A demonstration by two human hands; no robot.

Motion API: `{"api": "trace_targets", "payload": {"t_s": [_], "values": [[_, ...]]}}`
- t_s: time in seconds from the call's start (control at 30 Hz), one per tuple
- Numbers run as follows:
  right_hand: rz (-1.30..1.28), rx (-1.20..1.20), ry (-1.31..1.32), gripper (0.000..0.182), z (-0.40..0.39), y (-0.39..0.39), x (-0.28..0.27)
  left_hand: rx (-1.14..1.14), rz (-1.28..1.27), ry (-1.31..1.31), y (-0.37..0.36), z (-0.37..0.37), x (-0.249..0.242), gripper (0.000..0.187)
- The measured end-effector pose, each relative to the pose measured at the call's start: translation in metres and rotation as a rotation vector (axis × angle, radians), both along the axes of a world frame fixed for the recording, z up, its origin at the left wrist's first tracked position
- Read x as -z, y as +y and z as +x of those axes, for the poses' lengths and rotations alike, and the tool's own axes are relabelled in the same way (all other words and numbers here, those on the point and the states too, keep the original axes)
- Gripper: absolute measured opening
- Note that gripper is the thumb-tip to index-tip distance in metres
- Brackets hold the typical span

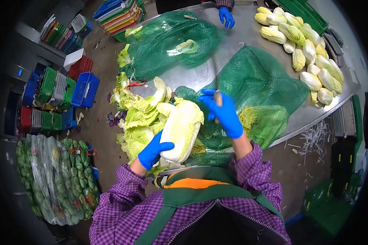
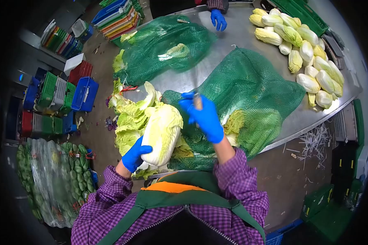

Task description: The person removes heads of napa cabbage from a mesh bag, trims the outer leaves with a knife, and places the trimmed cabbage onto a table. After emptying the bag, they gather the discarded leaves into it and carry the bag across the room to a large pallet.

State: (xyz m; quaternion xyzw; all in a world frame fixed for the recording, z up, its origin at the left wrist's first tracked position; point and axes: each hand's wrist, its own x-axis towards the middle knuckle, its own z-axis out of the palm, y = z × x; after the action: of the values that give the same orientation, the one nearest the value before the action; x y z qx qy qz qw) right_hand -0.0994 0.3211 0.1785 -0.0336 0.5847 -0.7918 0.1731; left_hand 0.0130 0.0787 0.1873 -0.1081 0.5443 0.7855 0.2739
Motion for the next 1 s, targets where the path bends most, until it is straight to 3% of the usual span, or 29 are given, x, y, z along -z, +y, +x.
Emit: {"api": "trace_targets", "payload": {"t_s": [0.03,0.07,0.17,0.23,0.27,0.33,0.4,0.47,0.53,0.6,0.73,0.8,0.87,1.0], "values": [[-0.018,-0.088,0.106,0.043,0.01,-0.004,-0.01,0.002,-0.027,-0.004,0.004,-0.006,0.0,0.081],[0.173,0.007,0.594,0.045,0.012,-0.014,-0.005,0.005,-0.054,-0.013,0.007,-0.01,0.0,0.081],[0.279,0.028,0.604,0.037,0.004,-0.008,0.003,0.089,-0.19,0.085,0.014,-0.022,-0.006,0.077],[0.122,0.07,0.082,0.028,-0.013,0.0,0.024,0.166,-0.302,0.148,0.017,-0.023,-0.009,0.073],[0.119,0.073,0.08,0.028,-0.016,0.003,0.031,0.17,-0.305,0.147,0.018,-0.023,-0.01,0.073],[-0.031,0.332,-0.131,0.022,-0.019,0.009,0.046,0.006,0.007,-0.064,0.018,-0.021,-0.009,0.073],[-0.031,0.373,-0.147,0.028,-0.012,0.013,0.053,-0.09,0.063,-0.071,0.018,-0.022,0.003,0.069],[-0.243,0.146,-0.135,0.039,0.007,0.011,0.05,-0.348,0.429,-0.109,0.023,-0.029,0.014,0.07],[-0.337,-0.073,-0.167,0.049,0.026,0.003,0.035,-0.49,0.541,-0.11,0.043,-0.048,0.007,0.062],[-0.099,-0.038,-0.112,0.041,0.035,-0.011,0.008,-0.553,0.497,0.051,0.067,-0.072,0.005,0.058],[-0.069,0.177,-0.092,0.029,0.033,-0.006,0.014,-0.664,0.35,0.153,0.099,-0.109,0.009,0.059],[-0.037,0.266,0.002,0.022,0.037,0.001,0.009,-0.658,0.167,0.325,0.114,-0.138,0.026,0.06],[0.012,0.243,0.119,0.021,0.048,0.016,-0.007,-0.713,-0.318,0.551,0.123,-0.179,0.052,0.062],[-0.029,0.338,-0.089,0.029,0.043,0.065,0.003,-0.442,0.135,0.135,0.154,-0.261,0.072,0.061]]}}
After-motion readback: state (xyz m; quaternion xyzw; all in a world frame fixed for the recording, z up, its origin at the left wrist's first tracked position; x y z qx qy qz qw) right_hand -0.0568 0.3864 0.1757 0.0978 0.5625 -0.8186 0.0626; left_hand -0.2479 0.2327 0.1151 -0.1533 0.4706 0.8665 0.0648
